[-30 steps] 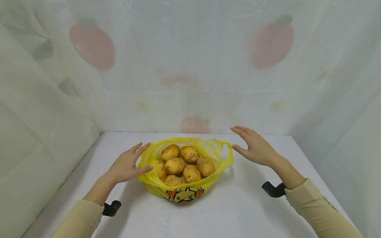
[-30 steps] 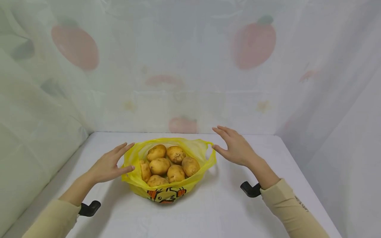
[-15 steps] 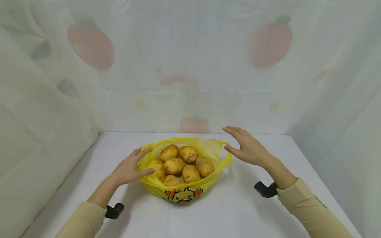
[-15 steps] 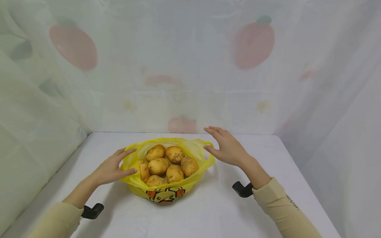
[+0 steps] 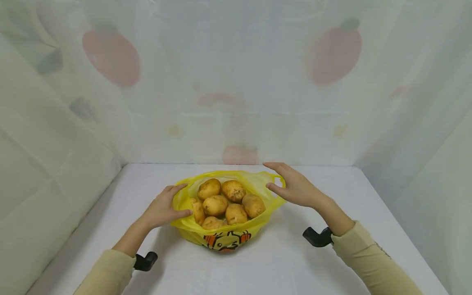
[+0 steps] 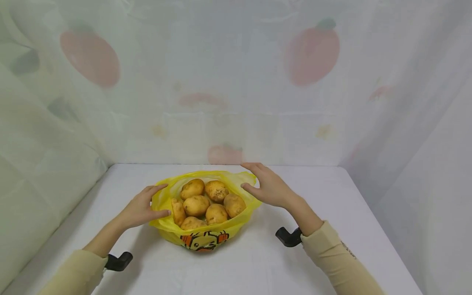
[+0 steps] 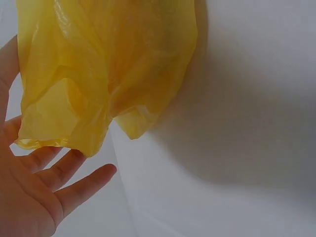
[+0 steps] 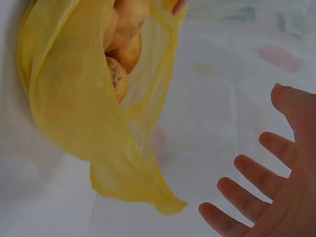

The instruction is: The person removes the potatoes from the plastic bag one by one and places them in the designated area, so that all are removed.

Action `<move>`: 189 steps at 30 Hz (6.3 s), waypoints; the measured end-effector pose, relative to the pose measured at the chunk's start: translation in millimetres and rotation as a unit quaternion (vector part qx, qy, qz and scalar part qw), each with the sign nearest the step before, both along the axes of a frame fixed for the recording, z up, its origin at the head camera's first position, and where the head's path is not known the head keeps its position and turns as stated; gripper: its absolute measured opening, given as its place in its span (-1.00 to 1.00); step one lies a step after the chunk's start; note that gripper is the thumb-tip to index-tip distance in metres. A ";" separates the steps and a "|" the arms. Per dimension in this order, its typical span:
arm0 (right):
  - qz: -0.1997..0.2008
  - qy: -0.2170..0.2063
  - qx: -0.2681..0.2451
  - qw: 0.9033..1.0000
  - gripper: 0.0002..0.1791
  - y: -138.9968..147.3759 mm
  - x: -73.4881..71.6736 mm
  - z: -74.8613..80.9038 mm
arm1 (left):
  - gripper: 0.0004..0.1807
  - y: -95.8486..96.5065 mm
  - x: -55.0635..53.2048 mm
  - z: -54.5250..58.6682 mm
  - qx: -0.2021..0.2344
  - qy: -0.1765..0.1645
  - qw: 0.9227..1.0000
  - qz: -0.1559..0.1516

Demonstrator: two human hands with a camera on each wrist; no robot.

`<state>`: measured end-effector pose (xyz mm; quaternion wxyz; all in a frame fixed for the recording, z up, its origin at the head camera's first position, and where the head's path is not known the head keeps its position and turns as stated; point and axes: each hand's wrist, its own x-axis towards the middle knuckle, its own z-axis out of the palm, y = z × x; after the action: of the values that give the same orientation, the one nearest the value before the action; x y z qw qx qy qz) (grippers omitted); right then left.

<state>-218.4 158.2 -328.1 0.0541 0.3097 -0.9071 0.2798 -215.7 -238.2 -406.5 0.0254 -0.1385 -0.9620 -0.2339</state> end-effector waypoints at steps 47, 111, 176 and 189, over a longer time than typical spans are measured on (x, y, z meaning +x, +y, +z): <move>-0.059 -0.231 -0.138 0.961 -0.42 -28.1 -28.0 -67.0 | -0.04 5.5 -2.1 -18.2 0.093 0.002 0.995 0.032; -0.068 -0.179 -0.047 0.980 -0.25 -40.9 -28.4 -106.5 | -0.04 6.7 -8.0 -22.0 0.109 0.000 0.994 0.020; -0.144 -0.180 -0.151 0.961 -0.19 65.3 -50.1 -39.0 | -0.02 11.2 -11.7 -18.5 0.116 -0.024 0.993 0.014; -0.204 -0.157 -0.122 0.959 -0.17 79.9 -64.2 -69.7 | -0.03 11.6 -10.5 -17.9 0.120 -0.027 0.992 0.018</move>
<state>-282.6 238.0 -397.8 0.0044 0.0610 -0.9073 0.4161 -226.2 -226.6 -424.3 0.0202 -0.1107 -0.9298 -0.3505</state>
